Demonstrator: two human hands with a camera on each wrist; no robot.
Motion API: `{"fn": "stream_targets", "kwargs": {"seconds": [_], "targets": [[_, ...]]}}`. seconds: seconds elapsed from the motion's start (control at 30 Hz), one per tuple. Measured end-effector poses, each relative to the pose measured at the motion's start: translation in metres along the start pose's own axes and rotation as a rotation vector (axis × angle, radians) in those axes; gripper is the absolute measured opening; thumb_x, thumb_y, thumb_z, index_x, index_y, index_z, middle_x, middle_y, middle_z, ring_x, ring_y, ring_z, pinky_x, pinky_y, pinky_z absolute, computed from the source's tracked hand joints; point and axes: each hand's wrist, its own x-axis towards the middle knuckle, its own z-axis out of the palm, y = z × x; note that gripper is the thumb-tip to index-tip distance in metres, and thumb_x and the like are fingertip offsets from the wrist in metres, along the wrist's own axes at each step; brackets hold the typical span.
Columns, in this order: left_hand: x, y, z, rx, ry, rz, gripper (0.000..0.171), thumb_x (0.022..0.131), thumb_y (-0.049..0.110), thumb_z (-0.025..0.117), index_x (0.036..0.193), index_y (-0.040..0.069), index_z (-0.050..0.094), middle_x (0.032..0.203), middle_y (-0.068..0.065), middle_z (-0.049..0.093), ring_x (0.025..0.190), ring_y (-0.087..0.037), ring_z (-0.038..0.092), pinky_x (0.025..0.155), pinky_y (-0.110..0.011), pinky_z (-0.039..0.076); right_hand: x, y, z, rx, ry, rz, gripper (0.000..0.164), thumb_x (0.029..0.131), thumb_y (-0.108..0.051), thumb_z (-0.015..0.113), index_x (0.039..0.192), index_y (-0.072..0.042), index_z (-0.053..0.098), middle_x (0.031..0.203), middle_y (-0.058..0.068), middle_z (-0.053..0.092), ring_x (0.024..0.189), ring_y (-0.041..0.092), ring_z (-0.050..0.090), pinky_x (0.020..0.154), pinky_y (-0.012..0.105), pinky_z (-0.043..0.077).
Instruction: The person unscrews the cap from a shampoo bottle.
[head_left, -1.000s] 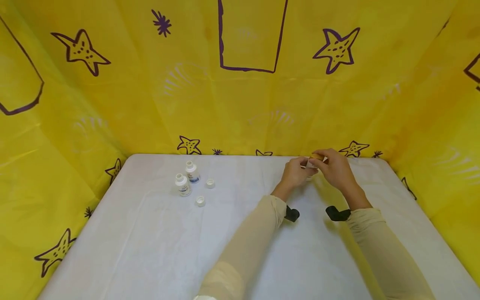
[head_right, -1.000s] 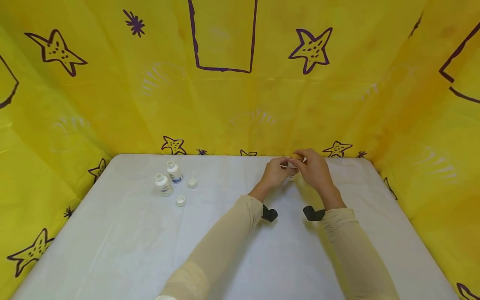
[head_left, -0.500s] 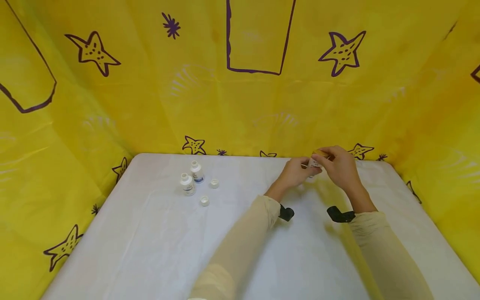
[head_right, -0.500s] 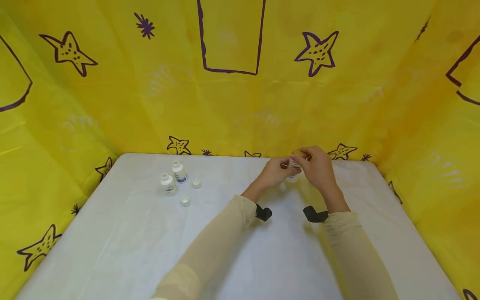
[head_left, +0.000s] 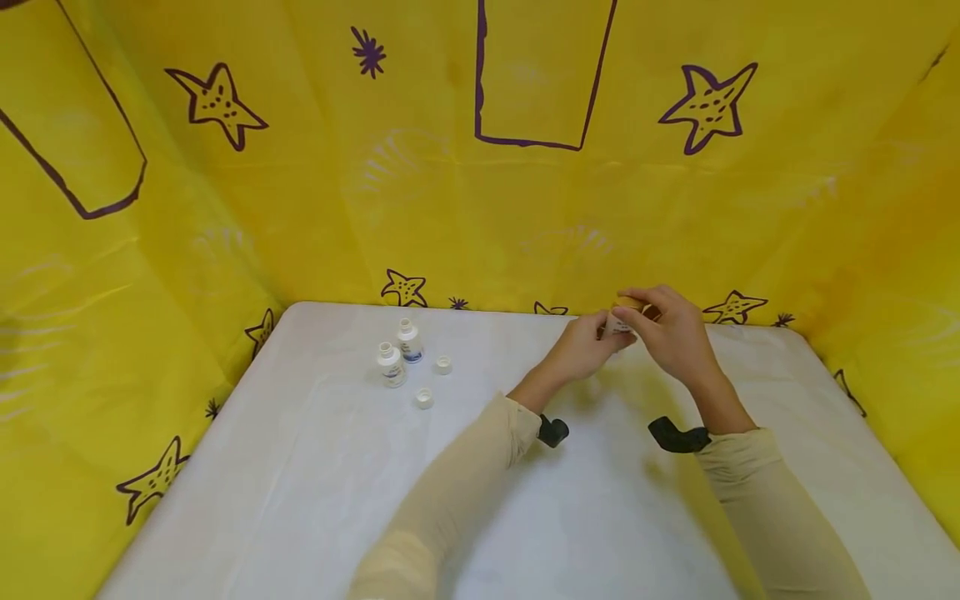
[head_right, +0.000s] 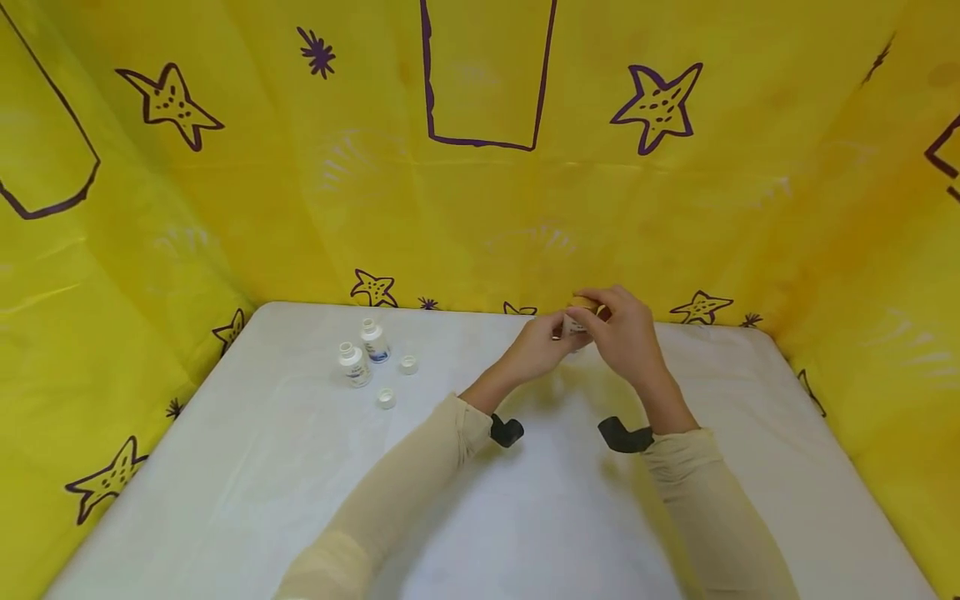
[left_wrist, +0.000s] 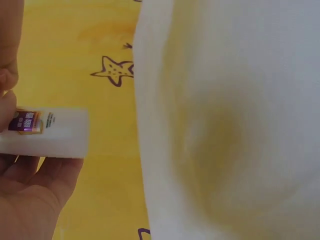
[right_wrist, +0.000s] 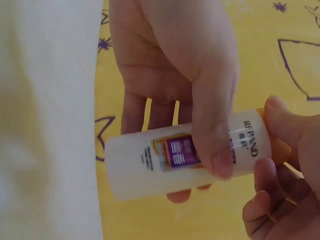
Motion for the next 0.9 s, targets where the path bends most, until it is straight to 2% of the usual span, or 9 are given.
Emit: {"fn": "stream_targets", "kwargs": {"seconds": [0.07, 0.17, 0.3, 0.47, 0.6, 0.7, 0.83, 0.9], "targets": [[-0.003, 0.001, -0.002, -0.004, 0.006, 0.009, 0.031, 0.099, 0.05, 0.063, 0.104, 0.02, 0.065, 0.09, 0.003, 0.069, 0.079, -0.02, 0.067, 0.062, -0.023, 0.051, 0.0, -0.006, 0.002, 0.006, 0.015, -0.008, 0.032, 0.094, -0.015, 0.073, 0.124, -0.003, 0.072, 0.101, 0.017, 0.069, 0.084, 0.032, 0.067, 0.063, 0.008, 0.046], [-0.01, 0.003, -0.006, -0.014, 0.024, 0.026, 0.033, 0.099, 0.051, 0.062, 0.115, 0.022, 0.067, 0.102, 0.006, 0.072, 0.09, -0.016, 0.069, 0.067, -0.023, 0.055, 0.001, -0.016, 0.006, 0.018, 0.046, -0.034, 0.033, 0.092, -0.014, 0.075, 0.124, -0.003, 0.073, 0.1, 0.018, 0.072, 0.08, 0.032, 0.069, 0.061, 0.006, 0.046], [-0.02, 0.002, -0.014, 0.002, 0.074, 0.033, 0.032, 0.099, 0.05, 0.063, 0.115, 0.023, 0.067, 0.104, 0.005, 0.073, 0.09, -0.008, 0.066, 0.067, -0.023, 0.056, 0.001, -0.027, 0.013, 0.037, 0.058, -0.063, 0.035, 0.091, -0.013, 0.076, 0.124, -0.002, 0.072, 0.097, 0.02, 0.075, 0.074, 0.032, 0.07, 0.059, 0.005, 0.045], [-0.032, -0.001, -0.021, 0.03, 0.141, 0.024, 0.027, 0.099, 0.047, 0.063, 0.1, 0.02, 0.065, 0.095, 0.006, 0.071, 0.088, -0.007, 0.066, 0.065, -0.022, 0.054, -0.001, -0.037, 0.023, 0.042, 0.039, -0.052, 0.038, 0.093, -0.014, 0.075, 0.129, -0.001, 0.069, 0.096, 0.021, 0.076, 0.07, 0.031, 0.068, 0.051, 0.014, 0.044], [-0.041, -0.001, -0.025, 0.079, 0.214, 0.059, 0.023, 0.1, 0.041, 0.064, 0.102, 0.019, 0.069, 0.082, 0.003, 0.066, 0.082, -0.009, 0.064, 0.061, -0.019, 0.05, -0.002, -0.047, 0.032, 0.047, 0.059, -0.039, 0.038, 0.094, -0.017, 0.075, 0.128, -0.001, 0.069, 0.094, 0.022, 0.077, 0.064, 0.026, 0.061, 0.044, 0.022, 0.036], [-0.047, 0.0, -0.028, 0.14, 0.287, 0.094, 0.023, 0.099, 0.037, 0.067, 0.101, 0.015, 0.073, 0.074, 0.0, 0.064, 0.078, -0.01, 0.064, 0.059, -0.017, 0.047, -0.003, -0.055, 0.039, 0.052, 0.09, -0.035, 0.039, 0.093, -0.02, 0.077, 0.126, -0.001, 0.071, 0.092, 0.021, 0.076, 0.064, 0.024, 0.058, 0.045, 0.022, 0.037], [-0.055, 0.0, -0.034, 0.227, 0.365, 0.138, 0.022, 0.096, 0.035, 0.071, 0.101, 0.014, 0.076, 0.076, 0.001, 0.07, 0.077, -0.009, 0.065, 0.061, -0.013, 0.047, -0.006, -0.064, 0.047, 0.052, 0.124, -0.007, 0.045, 0.09, -0.024, 0.08, 0.127, -0.002, 0.07, 0.096, 0.019, 0.075, 0.065, 0.024, 0.058, 0.049, 0.02, 0.041], [-0.059, 0.0, -0.037, 0.276, 0.399, 0.161, 0.021, 0.095, 0.035, 0.072, 0.099, 0.014, 0.076, 0.073, 0.001, 0.069, 0.07, -0.008, 0.062, 0.057, -0.013, 0.043, -0.008, -0.068, 0.05, 0.049, 0.134, 0.022, 0.049, 0.089, -0.027, 0.08, 0.129, -0.002, 0.068, 0.102, 0.019, 0.075, 0.066, 0.025, 0.059, 0.05, 0.02, 0.042]]}}
